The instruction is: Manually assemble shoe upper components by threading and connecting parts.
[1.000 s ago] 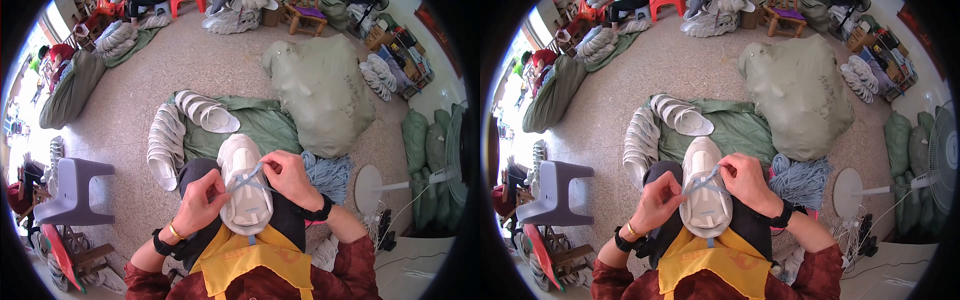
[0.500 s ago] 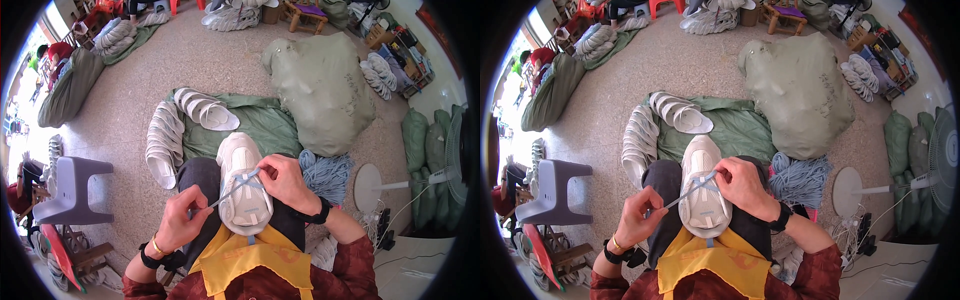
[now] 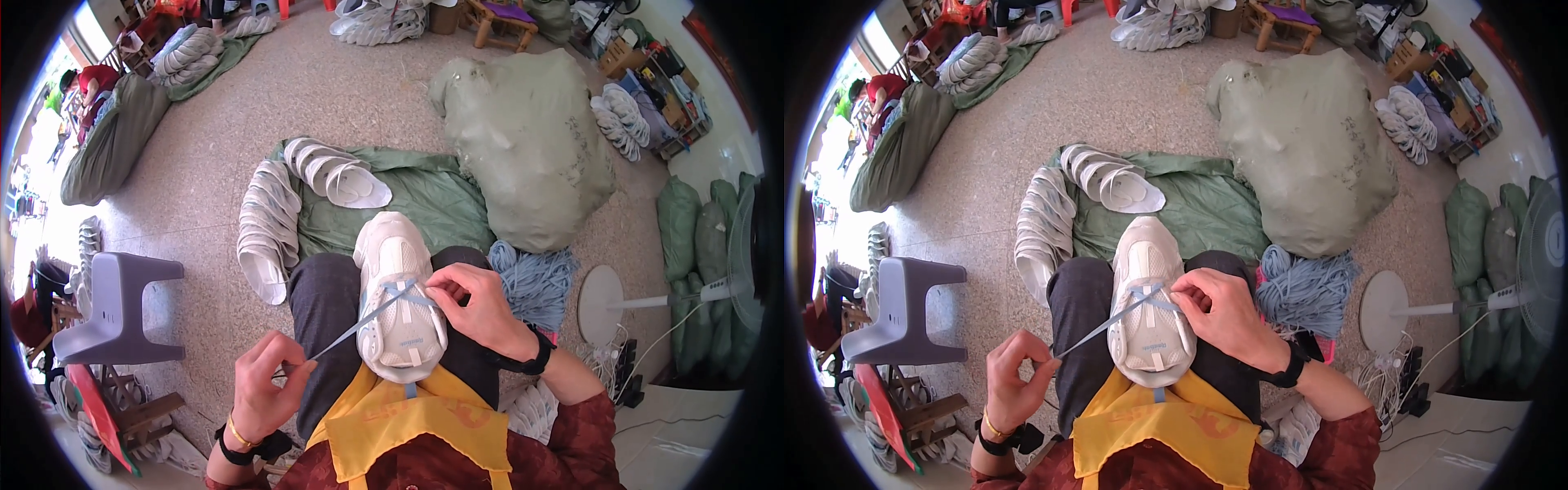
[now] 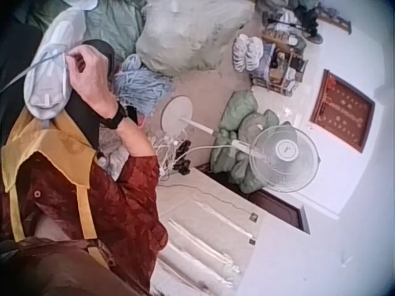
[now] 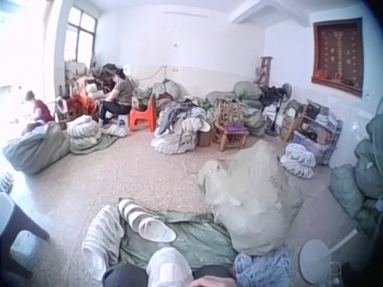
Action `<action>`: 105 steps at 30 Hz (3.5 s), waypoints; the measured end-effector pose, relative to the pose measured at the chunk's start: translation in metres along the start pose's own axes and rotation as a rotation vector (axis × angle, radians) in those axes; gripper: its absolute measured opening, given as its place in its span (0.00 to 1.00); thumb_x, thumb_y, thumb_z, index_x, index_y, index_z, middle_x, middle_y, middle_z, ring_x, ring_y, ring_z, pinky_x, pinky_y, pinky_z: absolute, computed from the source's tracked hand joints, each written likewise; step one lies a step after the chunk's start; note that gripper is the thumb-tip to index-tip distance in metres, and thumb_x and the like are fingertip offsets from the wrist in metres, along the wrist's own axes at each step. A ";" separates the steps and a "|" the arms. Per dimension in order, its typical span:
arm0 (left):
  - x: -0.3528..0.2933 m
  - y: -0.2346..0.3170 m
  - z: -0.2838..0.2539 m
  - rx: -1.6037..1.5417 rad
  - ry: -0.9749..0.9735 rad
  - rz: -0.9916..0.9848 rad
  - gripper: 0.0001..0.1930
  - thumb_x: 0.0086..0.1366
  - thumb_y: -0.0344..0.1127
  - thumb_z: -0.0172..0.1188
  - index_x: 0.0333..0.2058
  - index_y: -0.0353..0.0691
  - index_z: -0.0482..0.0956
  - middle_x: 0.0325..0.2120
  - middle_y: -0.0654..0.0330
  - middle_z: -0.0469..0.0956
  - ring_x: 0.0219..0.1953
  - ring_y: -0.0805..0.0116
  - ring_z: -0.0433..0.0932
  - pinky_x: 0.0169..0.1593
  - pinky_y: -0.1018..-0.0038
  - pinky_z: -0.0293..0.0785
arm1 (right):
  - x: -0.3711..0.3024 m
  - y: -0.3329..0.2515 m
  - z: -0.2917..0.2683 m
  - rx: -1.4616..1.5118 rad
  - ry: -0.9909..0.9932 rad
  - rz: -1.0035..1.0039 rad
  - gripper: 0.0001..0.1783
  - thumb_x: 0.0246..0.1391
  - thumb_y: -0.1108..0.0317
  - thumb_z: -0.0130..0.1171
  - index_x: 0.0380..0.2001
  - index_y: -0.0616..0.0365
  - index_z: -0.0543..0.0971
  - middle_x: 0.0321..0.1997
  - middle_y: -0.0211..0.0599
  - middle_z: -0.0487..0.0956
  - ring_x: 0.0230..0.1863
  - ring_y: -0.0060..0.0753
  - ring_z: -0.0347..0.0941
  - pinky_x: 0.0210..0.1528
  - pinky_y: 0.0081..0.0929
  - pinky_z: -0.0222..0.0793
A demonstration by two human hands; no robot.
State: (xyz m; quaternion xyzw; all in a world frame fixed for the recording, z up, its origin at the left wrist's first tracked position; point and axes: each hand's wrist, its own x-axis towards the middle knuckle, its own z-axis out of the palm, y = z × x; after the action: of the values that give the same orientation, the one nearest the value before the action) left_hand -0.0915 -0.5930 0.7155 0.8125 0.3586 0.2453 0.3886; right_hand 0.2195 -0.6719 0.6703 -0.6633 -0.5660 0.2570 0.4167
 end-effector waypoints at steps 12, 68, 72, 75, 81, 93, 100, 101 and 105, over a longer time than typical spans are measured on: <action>0.021 -0.011 0.048 -0.520 -0.279 -0.346 0.10 0.66 0.22 0.64 0.38 0.35 0.69 0.34 0.61 0.79 0.32 0.77 0.82 0.34 0.79 0.81 | 0.007 -0.016 0.001 -0.102 -0.099 -0.138 0.07 0.55 0.76 0.65 0.37 0.62 0.81 0.34 0.40 0.79 0.30 0.38 0.81 0.33 0.31 0.76; -0.032 -0.052 -0.036 0.367 0.117 0.113 0.07 0.54 0.21 0.64 0.28 0.34 0.74 0.33 0.51 0.72 0.38 0.47 0.71 0.41 0.57 0.71 | -0.079 -0.003 -0.071 -0.405 0.183 -0.053 0.04 0.52 0.78 0.66 0.32 0.60 0.85 0.30 0.42 0.83 0.30 0.42 0.81 0.33 0.32 0.74; -0.056 -0.077 -0.088 0.494 0.219 0.030 0.07 0.55 0.22 0.64 0.28 0.34 0.74 0.31 0.51 0.73 0.37 0.48 0.72 0.42 0.58 0.70 | -0.113 0.031 -0.109 -0.539 0.276 -0.057 0.05 0.50 0.80 0.66 0.32 0.63 0.84 0.29 0.42 0.83 0.31 0.39 0.79 0.36 0.31 0.74; -0.070 -0.108 -0.122 0.511 0.303 -0.118 0.05 0.57 0.24 0.63 0.27 0.35 0.74 0.23 0.52 0.72 0.31 0.49 0.74 0.40 0.58 0.71 | -0.137 0.054 -0.143 -0.579 0.307 -0.021 0.05 0.50 0.81 0.64 0.32 0.64 0.84 0.30 0.42 0.82 0.32 0.39 0.79 0.37 0.30 0.73; -0.100 -0.167 -0.202 0.536 0.452 -0.279 0.07 0.56 0.28 0.65 0.26 0.34 0.75 0.18 0.51 0.75 0.21 0.54 0.77 0.28 0.63 0.70 | -0.174 0.095 -0.182 -0.568 0.371 0.190 0.07 0.52 0.82 0.61 0.35 0.65 0.83 0.31 0.40 0.81 0.34 0.33 0.79 0.39 0.27 0.73; -0.189 -0.285 -0.345 0.322 0.740 -0.647 0.04 0.59 0.30 0.64 0.29 0.37 0.80 0.17 0.71 0.73 0.21 0.81 0.69 0.25 0.77 0.65 | -0.237 0.180 -0.296 -0.567 0.439 0.343 0.06 0.55 0.80 0.59 0.36 0.64 0.82 0.31 0.32 0.81 0.31 0.24 0.77 0.38 0.24 0.73; -0.210 -0.300 -0.366 0.238 0.768 -0.754 0.03 0.59 0.31 0.62 0.29 0.39 0.80 0.17 0.71 0.73 0.19 0.81 0.71 0.22 0.79 0.66 | -0.252 0.197 -0.332 -0.625 0.537 0.356 0.07 0.51 0.82 0.59 0.34 0.66 0.82 0.28 0.34 0.80 0.31 0.23 0.77 0.38 0.25 0.74; -0.211 -0.300 -0.368 0.219 0.762 -0.750 0.03 0.58 0.30 0.62 0.29 0.39 0.79 0.17 0.70 0.73 0.18 0.81 0.70 0.22 0.79 0.68 | -0.254 0.199 -0.335 -0.649 0.540 0.374 0.07 0.51 0.83 0.59 0.34 0.66 0.82 0.28 0.34 0.80 0.31 0.24 0.77 0.38 0.26 0.74; -0.199 -0.300 -0.367 0.187 0.747 -0.782 0.02 0.57 0.29 0.62 0.29 0.38 0.79 0.17 0.70 0.73 0.18 0.80 0.71 0.22 0.79 0.68 | -0.270 0.208 -0.366 -0.716 0.528 0.478 0.09 0.51 0.82 0.63 0.37 0.63 0.84 0.32 0.38 0.83 0.33 0.29 0.79 0.39 0.29 0.75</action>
State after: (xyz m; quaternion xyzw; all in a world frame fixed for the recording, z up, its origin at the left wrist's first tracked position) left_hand -0.5818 -0.4478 0.6610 0.5072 0.7677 0.3216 0.2232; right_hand 0.5675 -1.0309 0.6497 -0.9181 -0.3261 -0.0415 0.2215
